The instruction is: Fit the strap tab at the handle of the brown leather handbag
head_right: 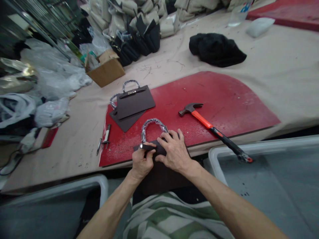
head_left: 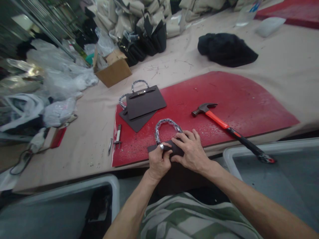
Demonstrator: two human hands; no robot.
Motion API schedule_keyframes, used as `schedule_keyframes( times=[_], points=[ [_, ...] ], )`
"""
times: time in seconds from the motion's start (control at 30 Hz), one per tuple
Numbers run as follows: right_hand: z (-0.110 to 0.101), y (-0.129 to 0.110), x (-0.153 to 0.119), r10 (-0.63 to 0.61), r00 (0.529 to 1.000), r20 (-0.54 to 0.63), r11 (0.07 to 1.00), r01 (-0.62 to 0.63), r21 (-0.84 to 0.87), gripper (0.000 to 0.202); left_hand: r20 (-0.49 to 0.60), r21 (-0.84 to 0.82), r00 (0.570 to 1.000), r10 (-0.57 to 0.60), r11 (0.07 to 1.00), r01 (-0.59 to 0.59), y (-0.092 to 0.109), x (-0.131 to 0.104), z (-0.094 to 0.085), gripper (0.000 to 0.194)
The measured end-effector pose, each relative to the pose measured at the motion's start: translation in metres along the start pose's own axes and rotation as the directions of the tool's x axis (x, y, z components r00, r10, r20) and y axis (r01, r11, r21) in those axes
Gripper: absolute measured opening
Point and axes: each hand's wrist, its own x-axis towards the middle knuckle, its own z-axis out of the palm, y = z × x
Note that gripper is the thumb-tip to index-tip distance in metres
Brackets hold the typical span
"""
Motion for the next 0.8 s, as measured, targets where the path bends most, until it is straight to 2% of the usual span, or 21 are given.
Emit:
schedule_keyframes(
  times=[0.07,0.13,0.2,0.23,0.27,0.33,0.4,0.5,0.6,0.7,0.73,0.8],
  points=[
    [-0.006,0.006,-0.001,-0.018,0.997,-0.079,0.998,0.023,0.066,0.048,0.008,-0.004,1.0,-0.003,1.0,0.003,0.0,0.0,0.001,0.013],
    [-0.017,0.017,0.0,0.024,0.977,-0.212,0.997,-0.007,0.083,0.038,0.015,-0.008,1.0,-0.013,1.0,0.013,0.0,0.0,0.001,0.013],
    [-0.033,0.033,0.002,0.11,0.942,-0.317,0.993,-0.117,-0.003,0.037,0.014,-0.019,1.0,-0.017,1.0,0.018,-0.001,-0.001,0.001,0.013],
    [-0.043,0.043,0.003,0.164,0.928,-0.334,0.976,-0.201,-0.079,0.039,0.01,-0.026,1.0,-0.017,1.0,0.018,-0.001,-0.001,0.002,0.013],
    [-0.053,0.052,0.004,0.227,0.919,-0.321,0.943,-0.289,-0.162,0.042,0.006,-0.031,1.0,-0.017,0.999,0.018,-0.001,-0.001,0.002,0.014],
    [-0.071,0.069,0.006,0.405,0.888,-0.217,0.848,-0.454,-0.273,0.044,0.002,-0.034,1.0,-0.023,0.999,0.023,-0.002,-0.002,0.003,0.014],
    [-0.084,0.081,0.008,0.566,0.82,-0.087,0.776,-0.566,-0.278,0.035,0.007,-0.037,1.0,-0.027,0.999,0.028,-0.002,-0.004,0.004,0.013],
    [-0.097,0.088,0.012,0.675,0.732,0.094,0.738,-0.667,-0.102,0.014,0.014,-0.058,1.0,-0.018,0.998,0.018,-0.003,-0.004,0.005,0.012],
    [-0.107,0.079,0.013,0.659,0.688,0.304,0.679,-0.718,0.152,0.016,-0.011,-0.056,1.0,0.013,0.998,-0.014,-0.003,-0.003,0.006,0.011],
    [-0.12,0.05,0.007,0.592,0.688,0.421,0.599,-0.724,0.341,0.027,-0.045,-0.066,0.999,0.025,0.997,-0.028,-0.004,-0.001,0.006,0.009],
    [-0.125,0.037,0.004,0.568,0.71,0.417,0.574,-0.705,0.417,0.031,-0.05,-0.072,0.998,0.024,0.997,-0.028,-0.004,-0.001,0.007,0.009],
    [-0.133,0.008,-0.003,0.507,0.809,0.298,0.607,-0.58,0.543,0.037,-0.055,-0.069,0.998,0.022,0.997,-0.026,-0.004,-0.002,0.007,0.009]
  ],
)
